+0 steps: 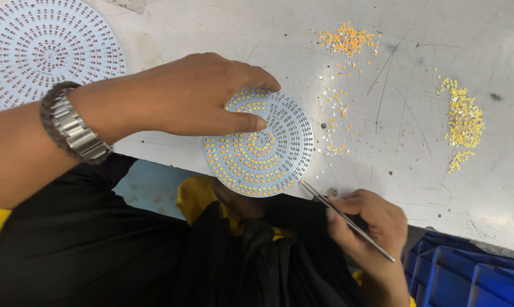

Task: The person uses tweezers to pick up small yellow LED components from a pile on the table and places them one by one onto designated spots on a circular LED board. The left hand stabilizes the board while the right hand performs the placement. The process is repeated continuously across the board's surface.

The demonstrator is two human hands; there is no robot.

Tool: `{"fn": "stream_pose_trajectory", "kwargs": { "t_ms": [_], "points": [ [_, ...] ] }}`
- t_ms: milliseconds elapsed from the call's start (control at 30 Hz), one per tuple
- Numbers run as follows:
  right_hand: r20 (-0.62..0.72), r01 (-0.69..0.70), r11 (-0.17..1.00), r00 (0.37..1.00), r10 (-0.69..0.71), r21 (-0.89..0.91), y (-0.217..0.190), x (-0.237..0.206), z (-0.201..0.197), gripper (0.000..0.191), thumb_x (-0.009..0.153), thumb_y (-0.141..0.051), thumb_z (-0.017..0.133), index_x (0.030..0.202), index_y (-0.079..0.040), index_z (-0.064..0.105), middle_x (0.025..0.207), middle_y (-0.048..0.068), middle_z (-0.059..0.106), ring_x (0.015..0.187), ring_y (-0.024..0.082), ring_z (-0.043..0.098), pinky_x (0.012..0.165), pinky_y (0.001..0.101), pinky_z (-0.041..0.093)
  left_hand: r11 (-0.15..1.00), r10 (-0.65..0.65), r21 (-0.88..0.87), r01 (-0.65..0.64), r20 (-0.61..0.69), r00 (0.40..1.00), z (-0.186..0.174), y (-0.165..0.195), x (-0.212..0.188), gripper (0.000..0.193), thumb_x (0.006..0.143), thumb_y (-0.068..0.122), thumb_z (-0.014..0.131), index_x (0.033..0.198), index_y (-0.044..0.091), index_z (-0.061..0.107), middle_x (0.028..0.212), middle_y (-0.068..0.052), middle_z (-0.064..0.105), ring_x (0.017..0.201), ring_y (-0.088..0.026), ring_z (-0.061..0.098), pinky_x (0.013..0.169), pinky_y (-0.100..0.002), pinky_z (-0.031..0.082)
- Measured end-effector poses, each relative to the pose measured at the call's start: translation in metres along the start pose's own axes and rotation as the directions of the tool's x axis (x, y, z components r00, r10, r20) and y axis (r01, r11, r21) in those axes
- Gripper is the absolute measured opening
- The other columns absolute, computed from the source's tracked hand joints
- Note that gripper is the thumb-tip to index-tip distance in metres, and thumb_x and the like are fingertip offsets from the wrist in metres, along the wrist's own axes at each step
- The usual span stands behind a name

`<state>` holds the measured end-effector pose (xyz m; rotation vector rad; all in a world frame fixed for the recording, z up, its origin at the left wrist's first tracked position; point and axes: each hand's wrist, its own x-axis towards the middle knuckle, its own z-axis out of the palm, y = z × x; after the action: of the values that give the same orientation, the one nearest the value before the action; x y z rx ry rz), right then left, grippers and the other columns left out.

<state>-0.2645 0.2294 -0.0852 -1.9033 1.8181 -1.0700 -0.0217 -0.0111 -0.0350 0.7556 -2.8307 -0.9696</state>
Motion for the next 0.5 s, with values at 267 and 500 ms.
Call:
{"fn": "stream_pose_trajectory", "kwargs": {
  "t_ms": [267, 500],
  "points": [
    [0.008, 0.043, 0.999, 0.999, -0.043, 0.02, -0.0067, 0.0107, 0.0071, 0.012, 0.078, -0.003, 0.078, 0.085, 0.0, 0.069, 0.079, 0.01, 0.072, 0.072, 0.018, 0.074, 0.064, 0.0252, 0.055, 1.0, -0.002, -0.009, 0.002, 0.005, 1.0, 0.0018, -0.0001, 0.0013, 0.06, 0.087, 0.044, 0.066, 0.134, 0.006, 0.06, 0.123, -0.018, 0.07, 0.109, -0.037, 0.068, 0.092, -0.047, 0.051],
    [0.018, 0.006, 0.999, 1.0, -0.007, 0.036, -0.0021, 0.0081, 0.0034, 0.013, 0.076, -0.006, 0.079, 0.086, -0.001, 0.071, 0.077, 0.007, 0.071, 0.065, 0.014, 0.069, 0.06, 0.0228, 0.051, 1.0, -0.007, -0.014, 0.008, 0.021, 1.0, 0.0005, -0.0002, 0.0021, 0.061, 0.086, 0.044, 0.065, 0.136, 0.008, 0.06, 0.127, -0.016, 0.068, 0.111, -0.037, 0.066, 0.094, -0.047, 0.05]
  ]
}}
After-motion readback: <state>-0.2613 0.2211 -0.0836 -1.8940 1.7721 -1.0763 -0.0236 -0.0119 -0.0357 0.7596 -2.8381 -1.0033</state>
